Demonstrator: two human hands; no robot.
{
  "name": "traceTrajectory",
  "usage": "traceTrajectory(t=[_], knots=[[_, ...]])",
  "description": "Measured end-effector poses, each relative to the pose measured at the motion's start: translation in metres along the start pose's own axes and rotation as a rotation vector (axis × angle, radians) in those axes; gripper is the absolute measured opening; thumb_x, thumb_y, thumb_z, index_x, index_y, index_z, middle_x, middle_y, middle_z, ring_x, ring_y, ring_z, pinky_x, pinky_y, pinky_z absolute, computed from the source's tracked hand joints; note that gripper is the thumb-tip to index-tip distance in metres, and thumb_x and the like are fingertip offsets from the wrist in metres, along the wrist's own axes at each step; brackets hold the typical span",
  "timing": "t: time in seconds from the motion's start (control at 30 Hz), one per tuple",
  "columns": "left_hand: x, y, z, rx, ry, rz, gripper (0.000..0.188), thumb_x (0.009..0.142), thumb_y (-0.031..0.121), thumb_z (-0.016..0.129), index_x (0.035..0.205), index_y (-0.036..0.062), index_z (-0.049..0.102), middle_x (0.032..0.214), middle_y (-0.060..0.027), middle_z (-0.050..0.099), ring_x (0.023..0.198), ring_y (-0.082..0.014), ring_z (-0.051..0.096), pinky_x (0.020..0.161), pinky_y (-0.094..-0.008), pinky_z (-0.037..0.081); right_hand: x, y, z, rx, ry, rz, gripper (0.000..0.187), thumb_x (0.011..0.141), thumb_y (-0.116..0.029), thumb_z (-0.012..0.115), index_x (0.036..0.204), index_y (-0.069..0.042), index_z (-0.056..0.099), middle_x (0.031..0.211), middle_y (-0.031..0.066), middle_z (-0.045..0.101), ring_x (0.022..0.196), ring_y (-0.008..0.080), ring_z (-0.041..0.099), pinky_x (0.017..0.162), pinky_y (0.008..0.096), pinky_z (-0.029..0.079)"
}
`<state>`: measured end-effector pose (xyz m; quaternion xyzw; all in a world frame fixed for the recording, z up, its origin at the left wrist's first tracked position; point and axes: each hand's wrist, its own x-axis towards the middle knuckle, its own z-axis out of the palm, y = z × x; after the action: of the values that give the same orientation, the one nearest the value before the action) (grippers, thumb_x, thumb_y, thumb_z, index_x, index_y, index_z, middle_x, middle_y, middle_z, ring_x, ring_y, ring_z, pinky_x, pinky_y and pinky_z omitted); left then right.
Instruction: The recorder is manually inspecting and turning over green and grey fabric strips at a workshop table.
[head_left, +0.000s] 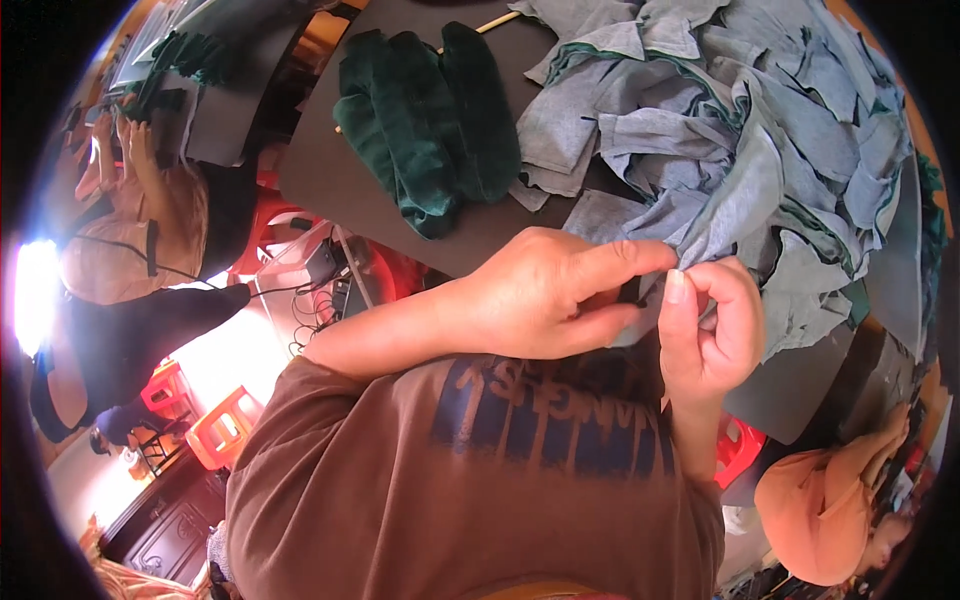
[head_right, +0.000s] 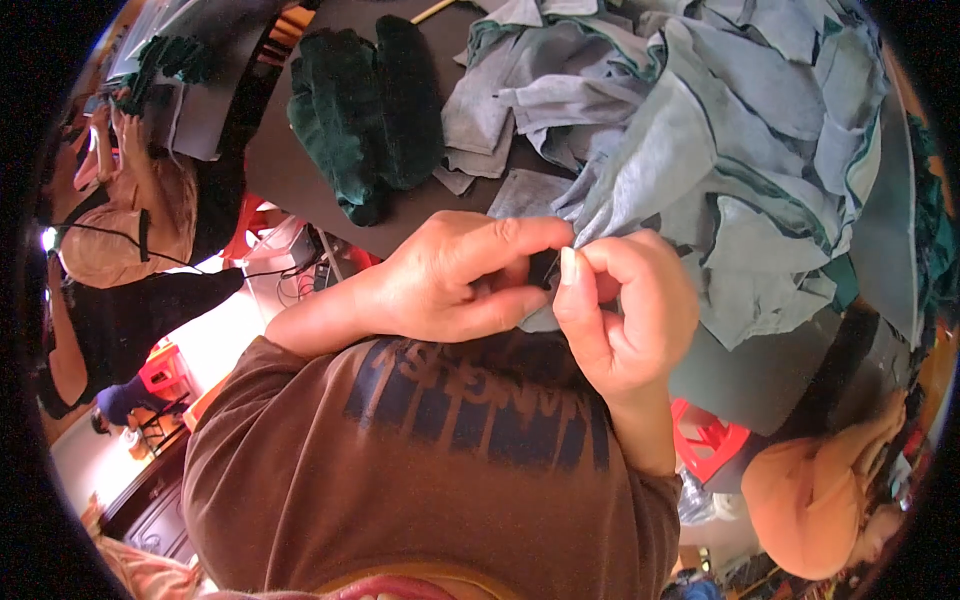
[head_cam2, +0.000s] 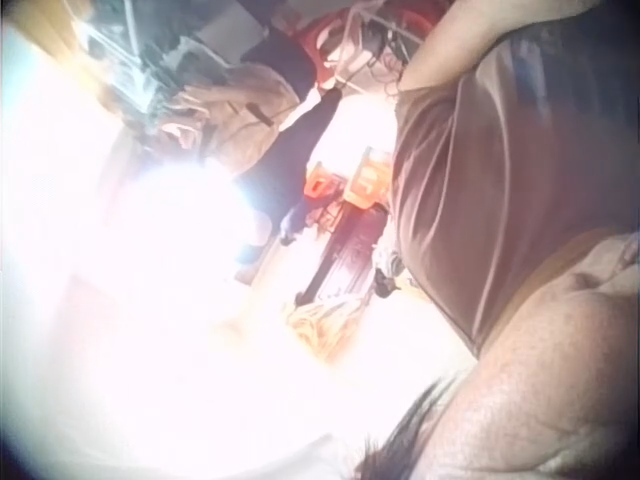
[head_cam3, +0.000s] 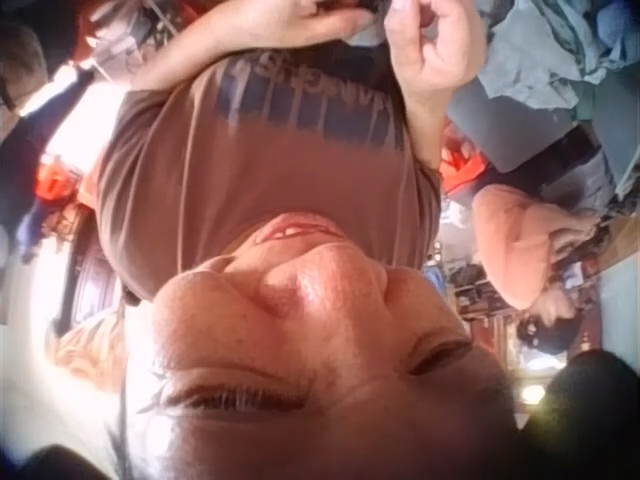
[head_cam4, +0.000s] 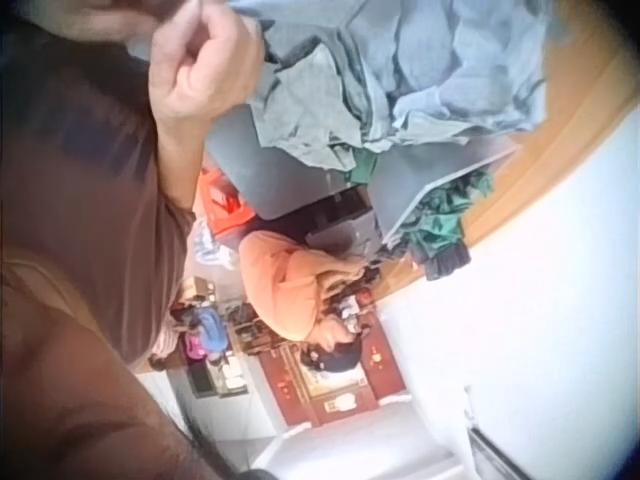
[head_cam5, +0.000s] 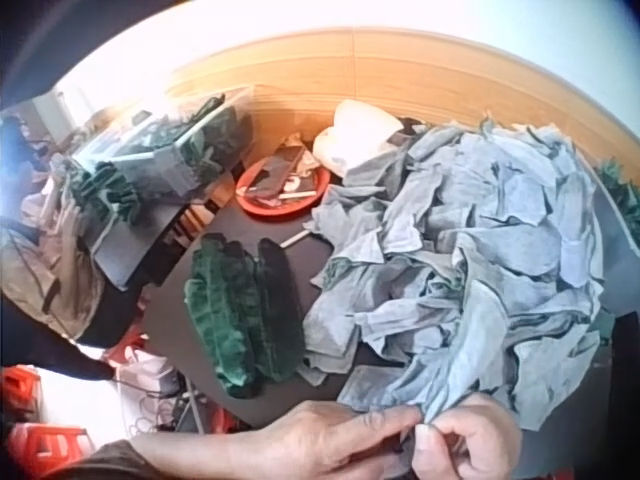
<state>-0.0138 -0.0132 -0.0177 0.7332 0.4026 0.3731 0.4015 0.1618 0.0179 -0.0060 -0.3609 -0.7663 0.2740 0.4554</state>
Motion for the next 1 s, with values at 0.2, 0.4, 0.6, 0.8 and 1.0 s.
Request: traceTrajectory(t=[0.2,0.4,0.6,0.8,1.0], knots=[[0.008,-0.003,0.006,-0.215,0.237,0.036,0.024,0.079,-0.002,0.060,0.102,-0.0015,0.056,0.081,-0.0079,0.060,0.073,-0.0154,0.059,0.063,-0.0266,0.046,0.000,0.000,0.006,0.148,-0.006,0.013,0.008,0.078,-0.003,0.062,0.079,0.000,0.055,0.069,0.0064,0.052,0.057,0.0150,0.047,0.054,0.0254,0.038],[0.005,-0.001,0.010,-0.624,0.286,-0.142,0.023,0.084,-0.005,0.052,0.104,-0.0003,0.060,0.095,-0.0054,0.060,0.087,-0.0107,0.055,0.075,-0.0234,0.043,-0.013,0.003,0.013,0.714,0.117,0.374,0.032,0.088,-0.019,0.054,0.110,0.002,0.046,0.097,0.0071,0.053,0.085,0.0121,0.049,0.079,0.0250,0.039],[0.002,0.001,0.006,-0.603,0.207,-0.040,0.023,0.083,-0.006,0.053,0.104,0.0003,0.061,0.086,-0.0025,0.057,0.079,-0.0085,0.052,0.067,-0.0224,0.040,-0.010,0.007,0.013,1.002,-0.007,0.618,0.038,0.084,-0.025,0.059,0.110,0.001,0.052,0.105,0.0113,0.056,0.099,0.0188,0.052,0.090,0.0340,0.038],[-0.003,0.014,-0.006,-1.048,0.099,-0.472,0.025,0.084,-0.004,0.052,0.108,0.0006,0.061,0.092,-0.0003,0.061,0.084,-0.0065,0.054,0.081,-0.0209,0.043,-0.006,0.004,0.017,1.076,0.001,0.606,0.045,0.080,-0.033,0.063,0.108,0.001,0.052,0.105,0.0116,0.054,0.098,0.0199,0.052,0.089,0.0353,0.039],[-0.005,0.010,-0.005,-1.050,0.068,-0.407,0.027,0.086,-0.001,0.052,0.112,0.0021,0.059,0.104,-0.0018,0.061,0.095,-0.0076,0.053,0.084,-0.0230,0.042,-0.004,0.005,0.018,1.105,-0.123,0.601,0.042,0.083,-0.035,0.059,0.103,0.001,0.055,0.111,0.0151,0.049,0.103,0.0236,0.050,0.090,0.0368,0.038]])
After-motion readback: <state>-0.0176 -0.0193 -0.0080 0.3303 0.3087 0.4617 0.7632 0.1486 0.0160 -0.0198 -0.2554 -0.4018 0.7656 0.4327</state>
